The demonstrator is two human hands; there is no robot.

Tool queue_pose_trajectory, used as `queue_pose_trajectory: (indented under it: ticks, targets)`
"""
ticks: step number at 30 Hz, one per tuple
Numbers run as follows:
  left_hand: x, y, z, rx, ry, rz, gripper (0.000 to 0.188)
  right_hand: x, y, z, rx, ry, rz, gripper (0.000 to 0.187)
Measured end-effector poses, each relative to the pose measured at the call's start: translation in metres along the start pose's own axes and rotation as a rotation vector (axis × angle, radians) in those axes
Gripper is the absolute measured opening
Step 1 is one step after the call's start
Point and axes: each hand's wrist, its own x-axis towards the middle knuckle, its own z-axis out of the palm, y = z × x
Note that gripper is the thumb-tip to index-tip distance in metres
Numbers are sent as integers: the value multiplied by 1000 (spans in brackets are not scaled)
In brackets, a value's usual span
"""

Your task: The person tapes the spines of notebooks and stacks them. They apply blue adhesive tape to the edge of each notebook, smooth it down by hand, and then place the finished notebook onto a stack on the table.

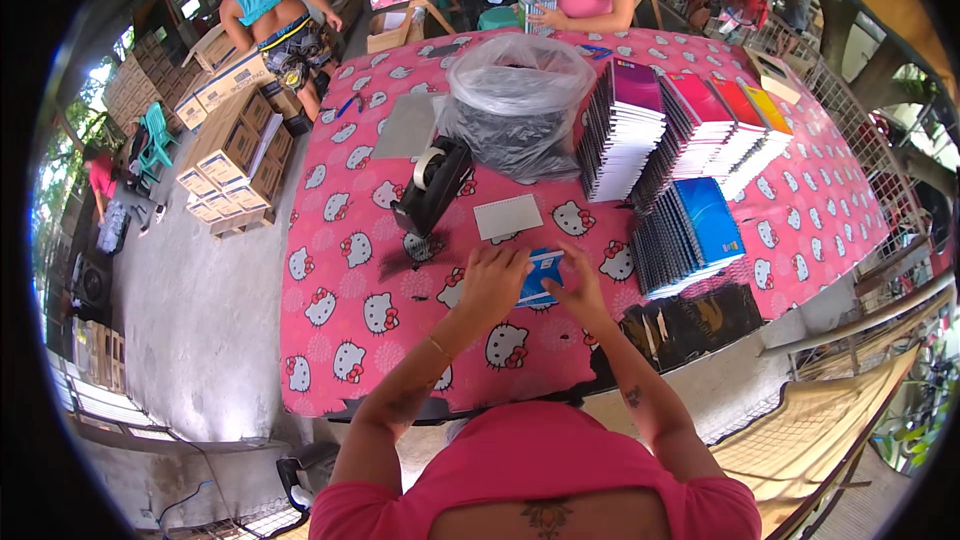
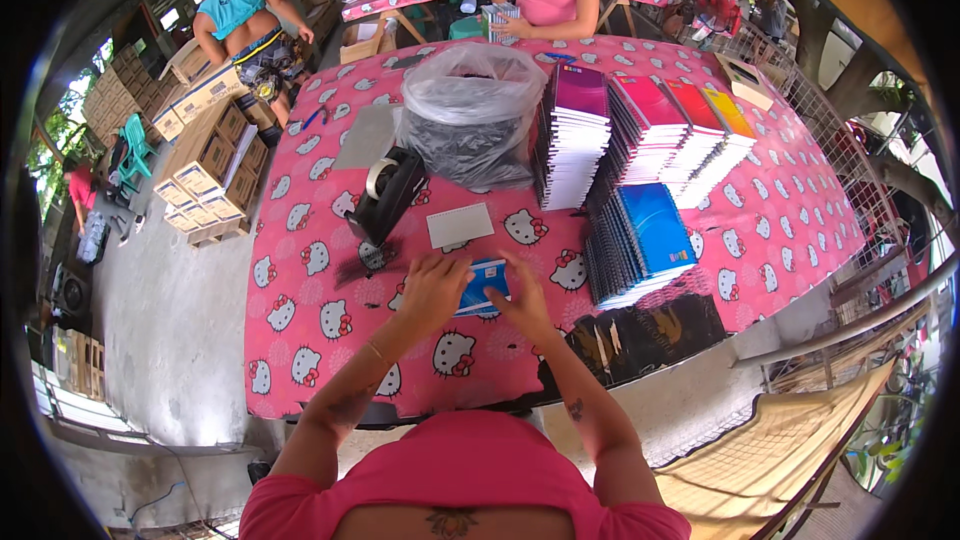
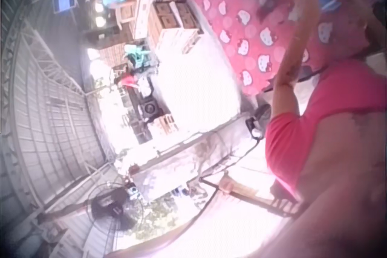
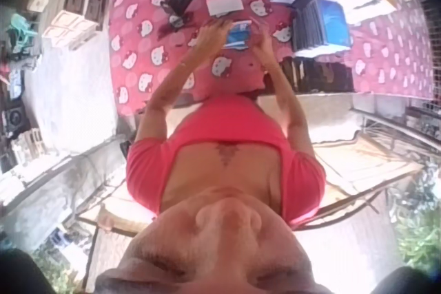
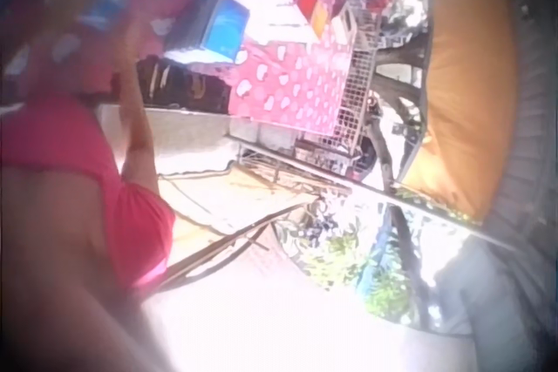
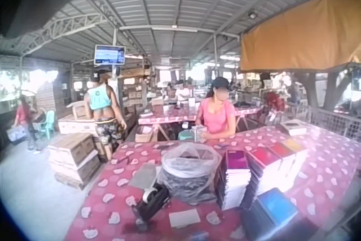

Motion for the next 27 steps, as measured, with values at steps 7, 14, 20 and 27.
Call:
queue_pose_trajectory:
  ticks: [7, 14, 20, 27]
  targets:
    - [-17, 16, -5, -82, 287, -104, 49, 13, 20, 13, 250, -193, 211, 41]
    - [-48, -3, 35, -631, 304, -509, 56, 15, 10, 18, 440, -270, 286, 23]
    - [11, -29, 41, -905, 383, -433, 43, -6, 21, -15, 678, -13, 444, 20]
    - [151, -26, 125, -1055, -319, -556, 68, -67, 44, -39, 780, 351, 662, 21]
